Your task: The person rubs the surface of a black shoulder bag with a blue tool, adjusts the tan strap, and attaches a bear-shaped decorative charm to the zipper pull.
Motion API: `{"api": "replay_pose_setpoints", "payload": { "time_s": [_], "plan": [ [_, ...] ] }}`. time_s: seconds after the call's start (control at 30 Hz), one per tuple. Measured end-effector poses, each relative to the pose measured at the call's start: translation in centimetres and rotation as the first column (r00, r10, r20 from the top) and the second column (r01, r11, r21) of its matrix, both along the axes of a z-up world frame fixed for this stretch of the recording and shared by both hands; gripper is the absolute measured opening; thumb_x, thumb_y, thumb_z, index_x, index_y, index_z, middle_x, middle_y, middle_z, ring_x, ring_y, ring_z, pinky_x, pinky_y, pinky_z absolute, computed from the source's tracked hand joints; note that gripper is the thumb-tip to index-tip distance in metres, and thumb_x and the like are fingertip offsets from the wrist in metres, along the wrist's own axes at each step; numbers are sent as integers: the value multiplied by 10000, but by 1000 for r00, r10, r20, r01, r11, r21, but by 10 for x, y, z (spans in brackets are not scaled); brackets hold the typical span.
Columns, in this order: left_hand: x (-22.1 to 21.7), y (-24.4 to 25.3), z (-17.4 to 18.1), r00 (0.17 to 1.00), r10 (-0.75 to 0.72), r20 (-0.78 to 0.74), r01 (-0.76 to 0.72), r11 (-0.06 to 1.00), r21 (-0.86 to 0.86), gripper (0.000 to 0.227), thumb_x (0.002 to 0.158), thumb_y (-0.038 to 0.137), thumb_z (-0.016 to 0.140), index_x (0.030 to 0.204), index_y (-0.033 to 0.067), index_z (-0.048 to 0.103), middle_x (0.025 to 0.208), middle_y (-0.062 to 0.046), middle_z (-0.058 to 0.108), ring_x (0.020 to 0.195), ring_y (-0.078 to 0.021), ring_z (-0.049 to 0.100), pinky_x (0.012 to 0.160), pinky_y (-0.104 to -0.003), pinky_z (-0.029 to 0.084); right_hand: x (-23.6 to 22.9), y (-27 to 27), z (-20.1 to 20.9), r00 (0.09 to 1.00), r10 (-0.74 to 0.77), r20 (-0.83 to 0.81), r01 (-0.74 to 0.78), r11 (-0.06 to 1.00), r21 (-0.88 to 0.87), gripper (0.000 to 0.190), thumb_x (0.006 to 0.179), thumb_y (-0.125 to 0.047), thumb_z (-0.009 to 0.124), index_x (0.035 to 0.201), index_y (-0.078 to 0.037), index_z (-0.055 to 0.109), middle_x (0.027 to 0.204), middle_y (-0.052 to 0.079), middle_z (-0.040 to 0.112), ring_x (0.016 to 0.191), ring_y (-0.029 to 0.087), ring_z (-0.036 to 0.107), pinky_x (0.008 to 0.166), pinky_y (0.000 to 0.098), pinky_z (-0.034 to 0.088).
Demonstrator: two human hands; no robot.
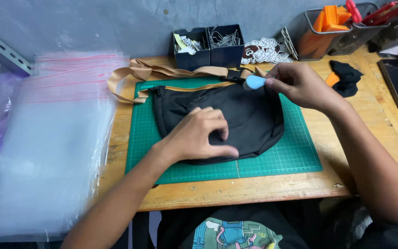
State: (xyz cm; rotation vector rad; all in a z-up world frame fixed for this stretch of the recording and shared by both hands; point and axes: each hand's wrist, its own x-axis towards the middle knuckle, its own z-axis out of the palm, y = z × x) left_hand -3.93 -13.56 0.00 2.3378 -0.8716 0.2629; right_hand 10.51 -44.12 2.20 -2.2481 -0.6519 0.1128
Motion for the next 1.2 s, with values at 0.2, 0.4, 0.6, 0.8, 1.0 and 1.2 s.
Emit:
{"api": "replay_pose_setpoints", "payload": {
  "time_s": [0.2,0.4,0.6,0.8,1.0,1.2],
  "plan": [
    [-2,-4,1,981,-106,-166,116,992,51,195,922,334,853,877,181,740,890,-23,722,915,-298,727,827,-442,591,-25,19,26,955,188,-230,-200,979,-28,157,1075,-166,773,1124,-20,802,763,92,715,791,207,629,771,388,542],
    [-2,2,9,973,-129,-190,142,988,58,288,799,362,941,904,162,762,900,-36,731,897,-292,729,814,-458,612,-56,30,52,927,254,-275,-280,958,-60,275,854,-178,1019,1002,-35,837,673,24,635,702,169,613,704,357,560],
    [0,0,-4,973,-179,-142,200,968,152,230,939,341,891,960,173,736,956,-5,676,908,-283,680,804,-473,532,-76,26,45,869,467,-162,-492,847,-201,249,865,-112,889,1099,-191,919,922,-98,919,808,28,739,721,253,573],
    [-5,-6,-14,994,-111,23,106,981,165,213,924,166,745,762,104,622,772,-49,645,716,-332,665,589,-513,475,-108,14,28,854,519,23,-500,832,-240,168,959,-292,857,1109,-227,897,956,-69,932,796,173,863,702,333,589],
    [3,4,10,971,-46,-236,28,997,-76,153,969,190,739,820,159,757,722,-47,778,726,-310,789,655,-414,598,-113,-16,-55,728,452,516,-284,883,-373,183,936,-132,805,1059,-262,769,822,-77,650,668,239,655,601,367,542],
    [12,8,8,915,-34,-402,-40,984,-175,89,902,212,818,820,175,826,704,-15,809,722,-223,816,666,-359,619,-123,0,-56,676,342,652,-272,939,-211,91,1076,-179,736,1128,-141,800,756,-2,573,631,249,604,578,378,506]
  ]
}}
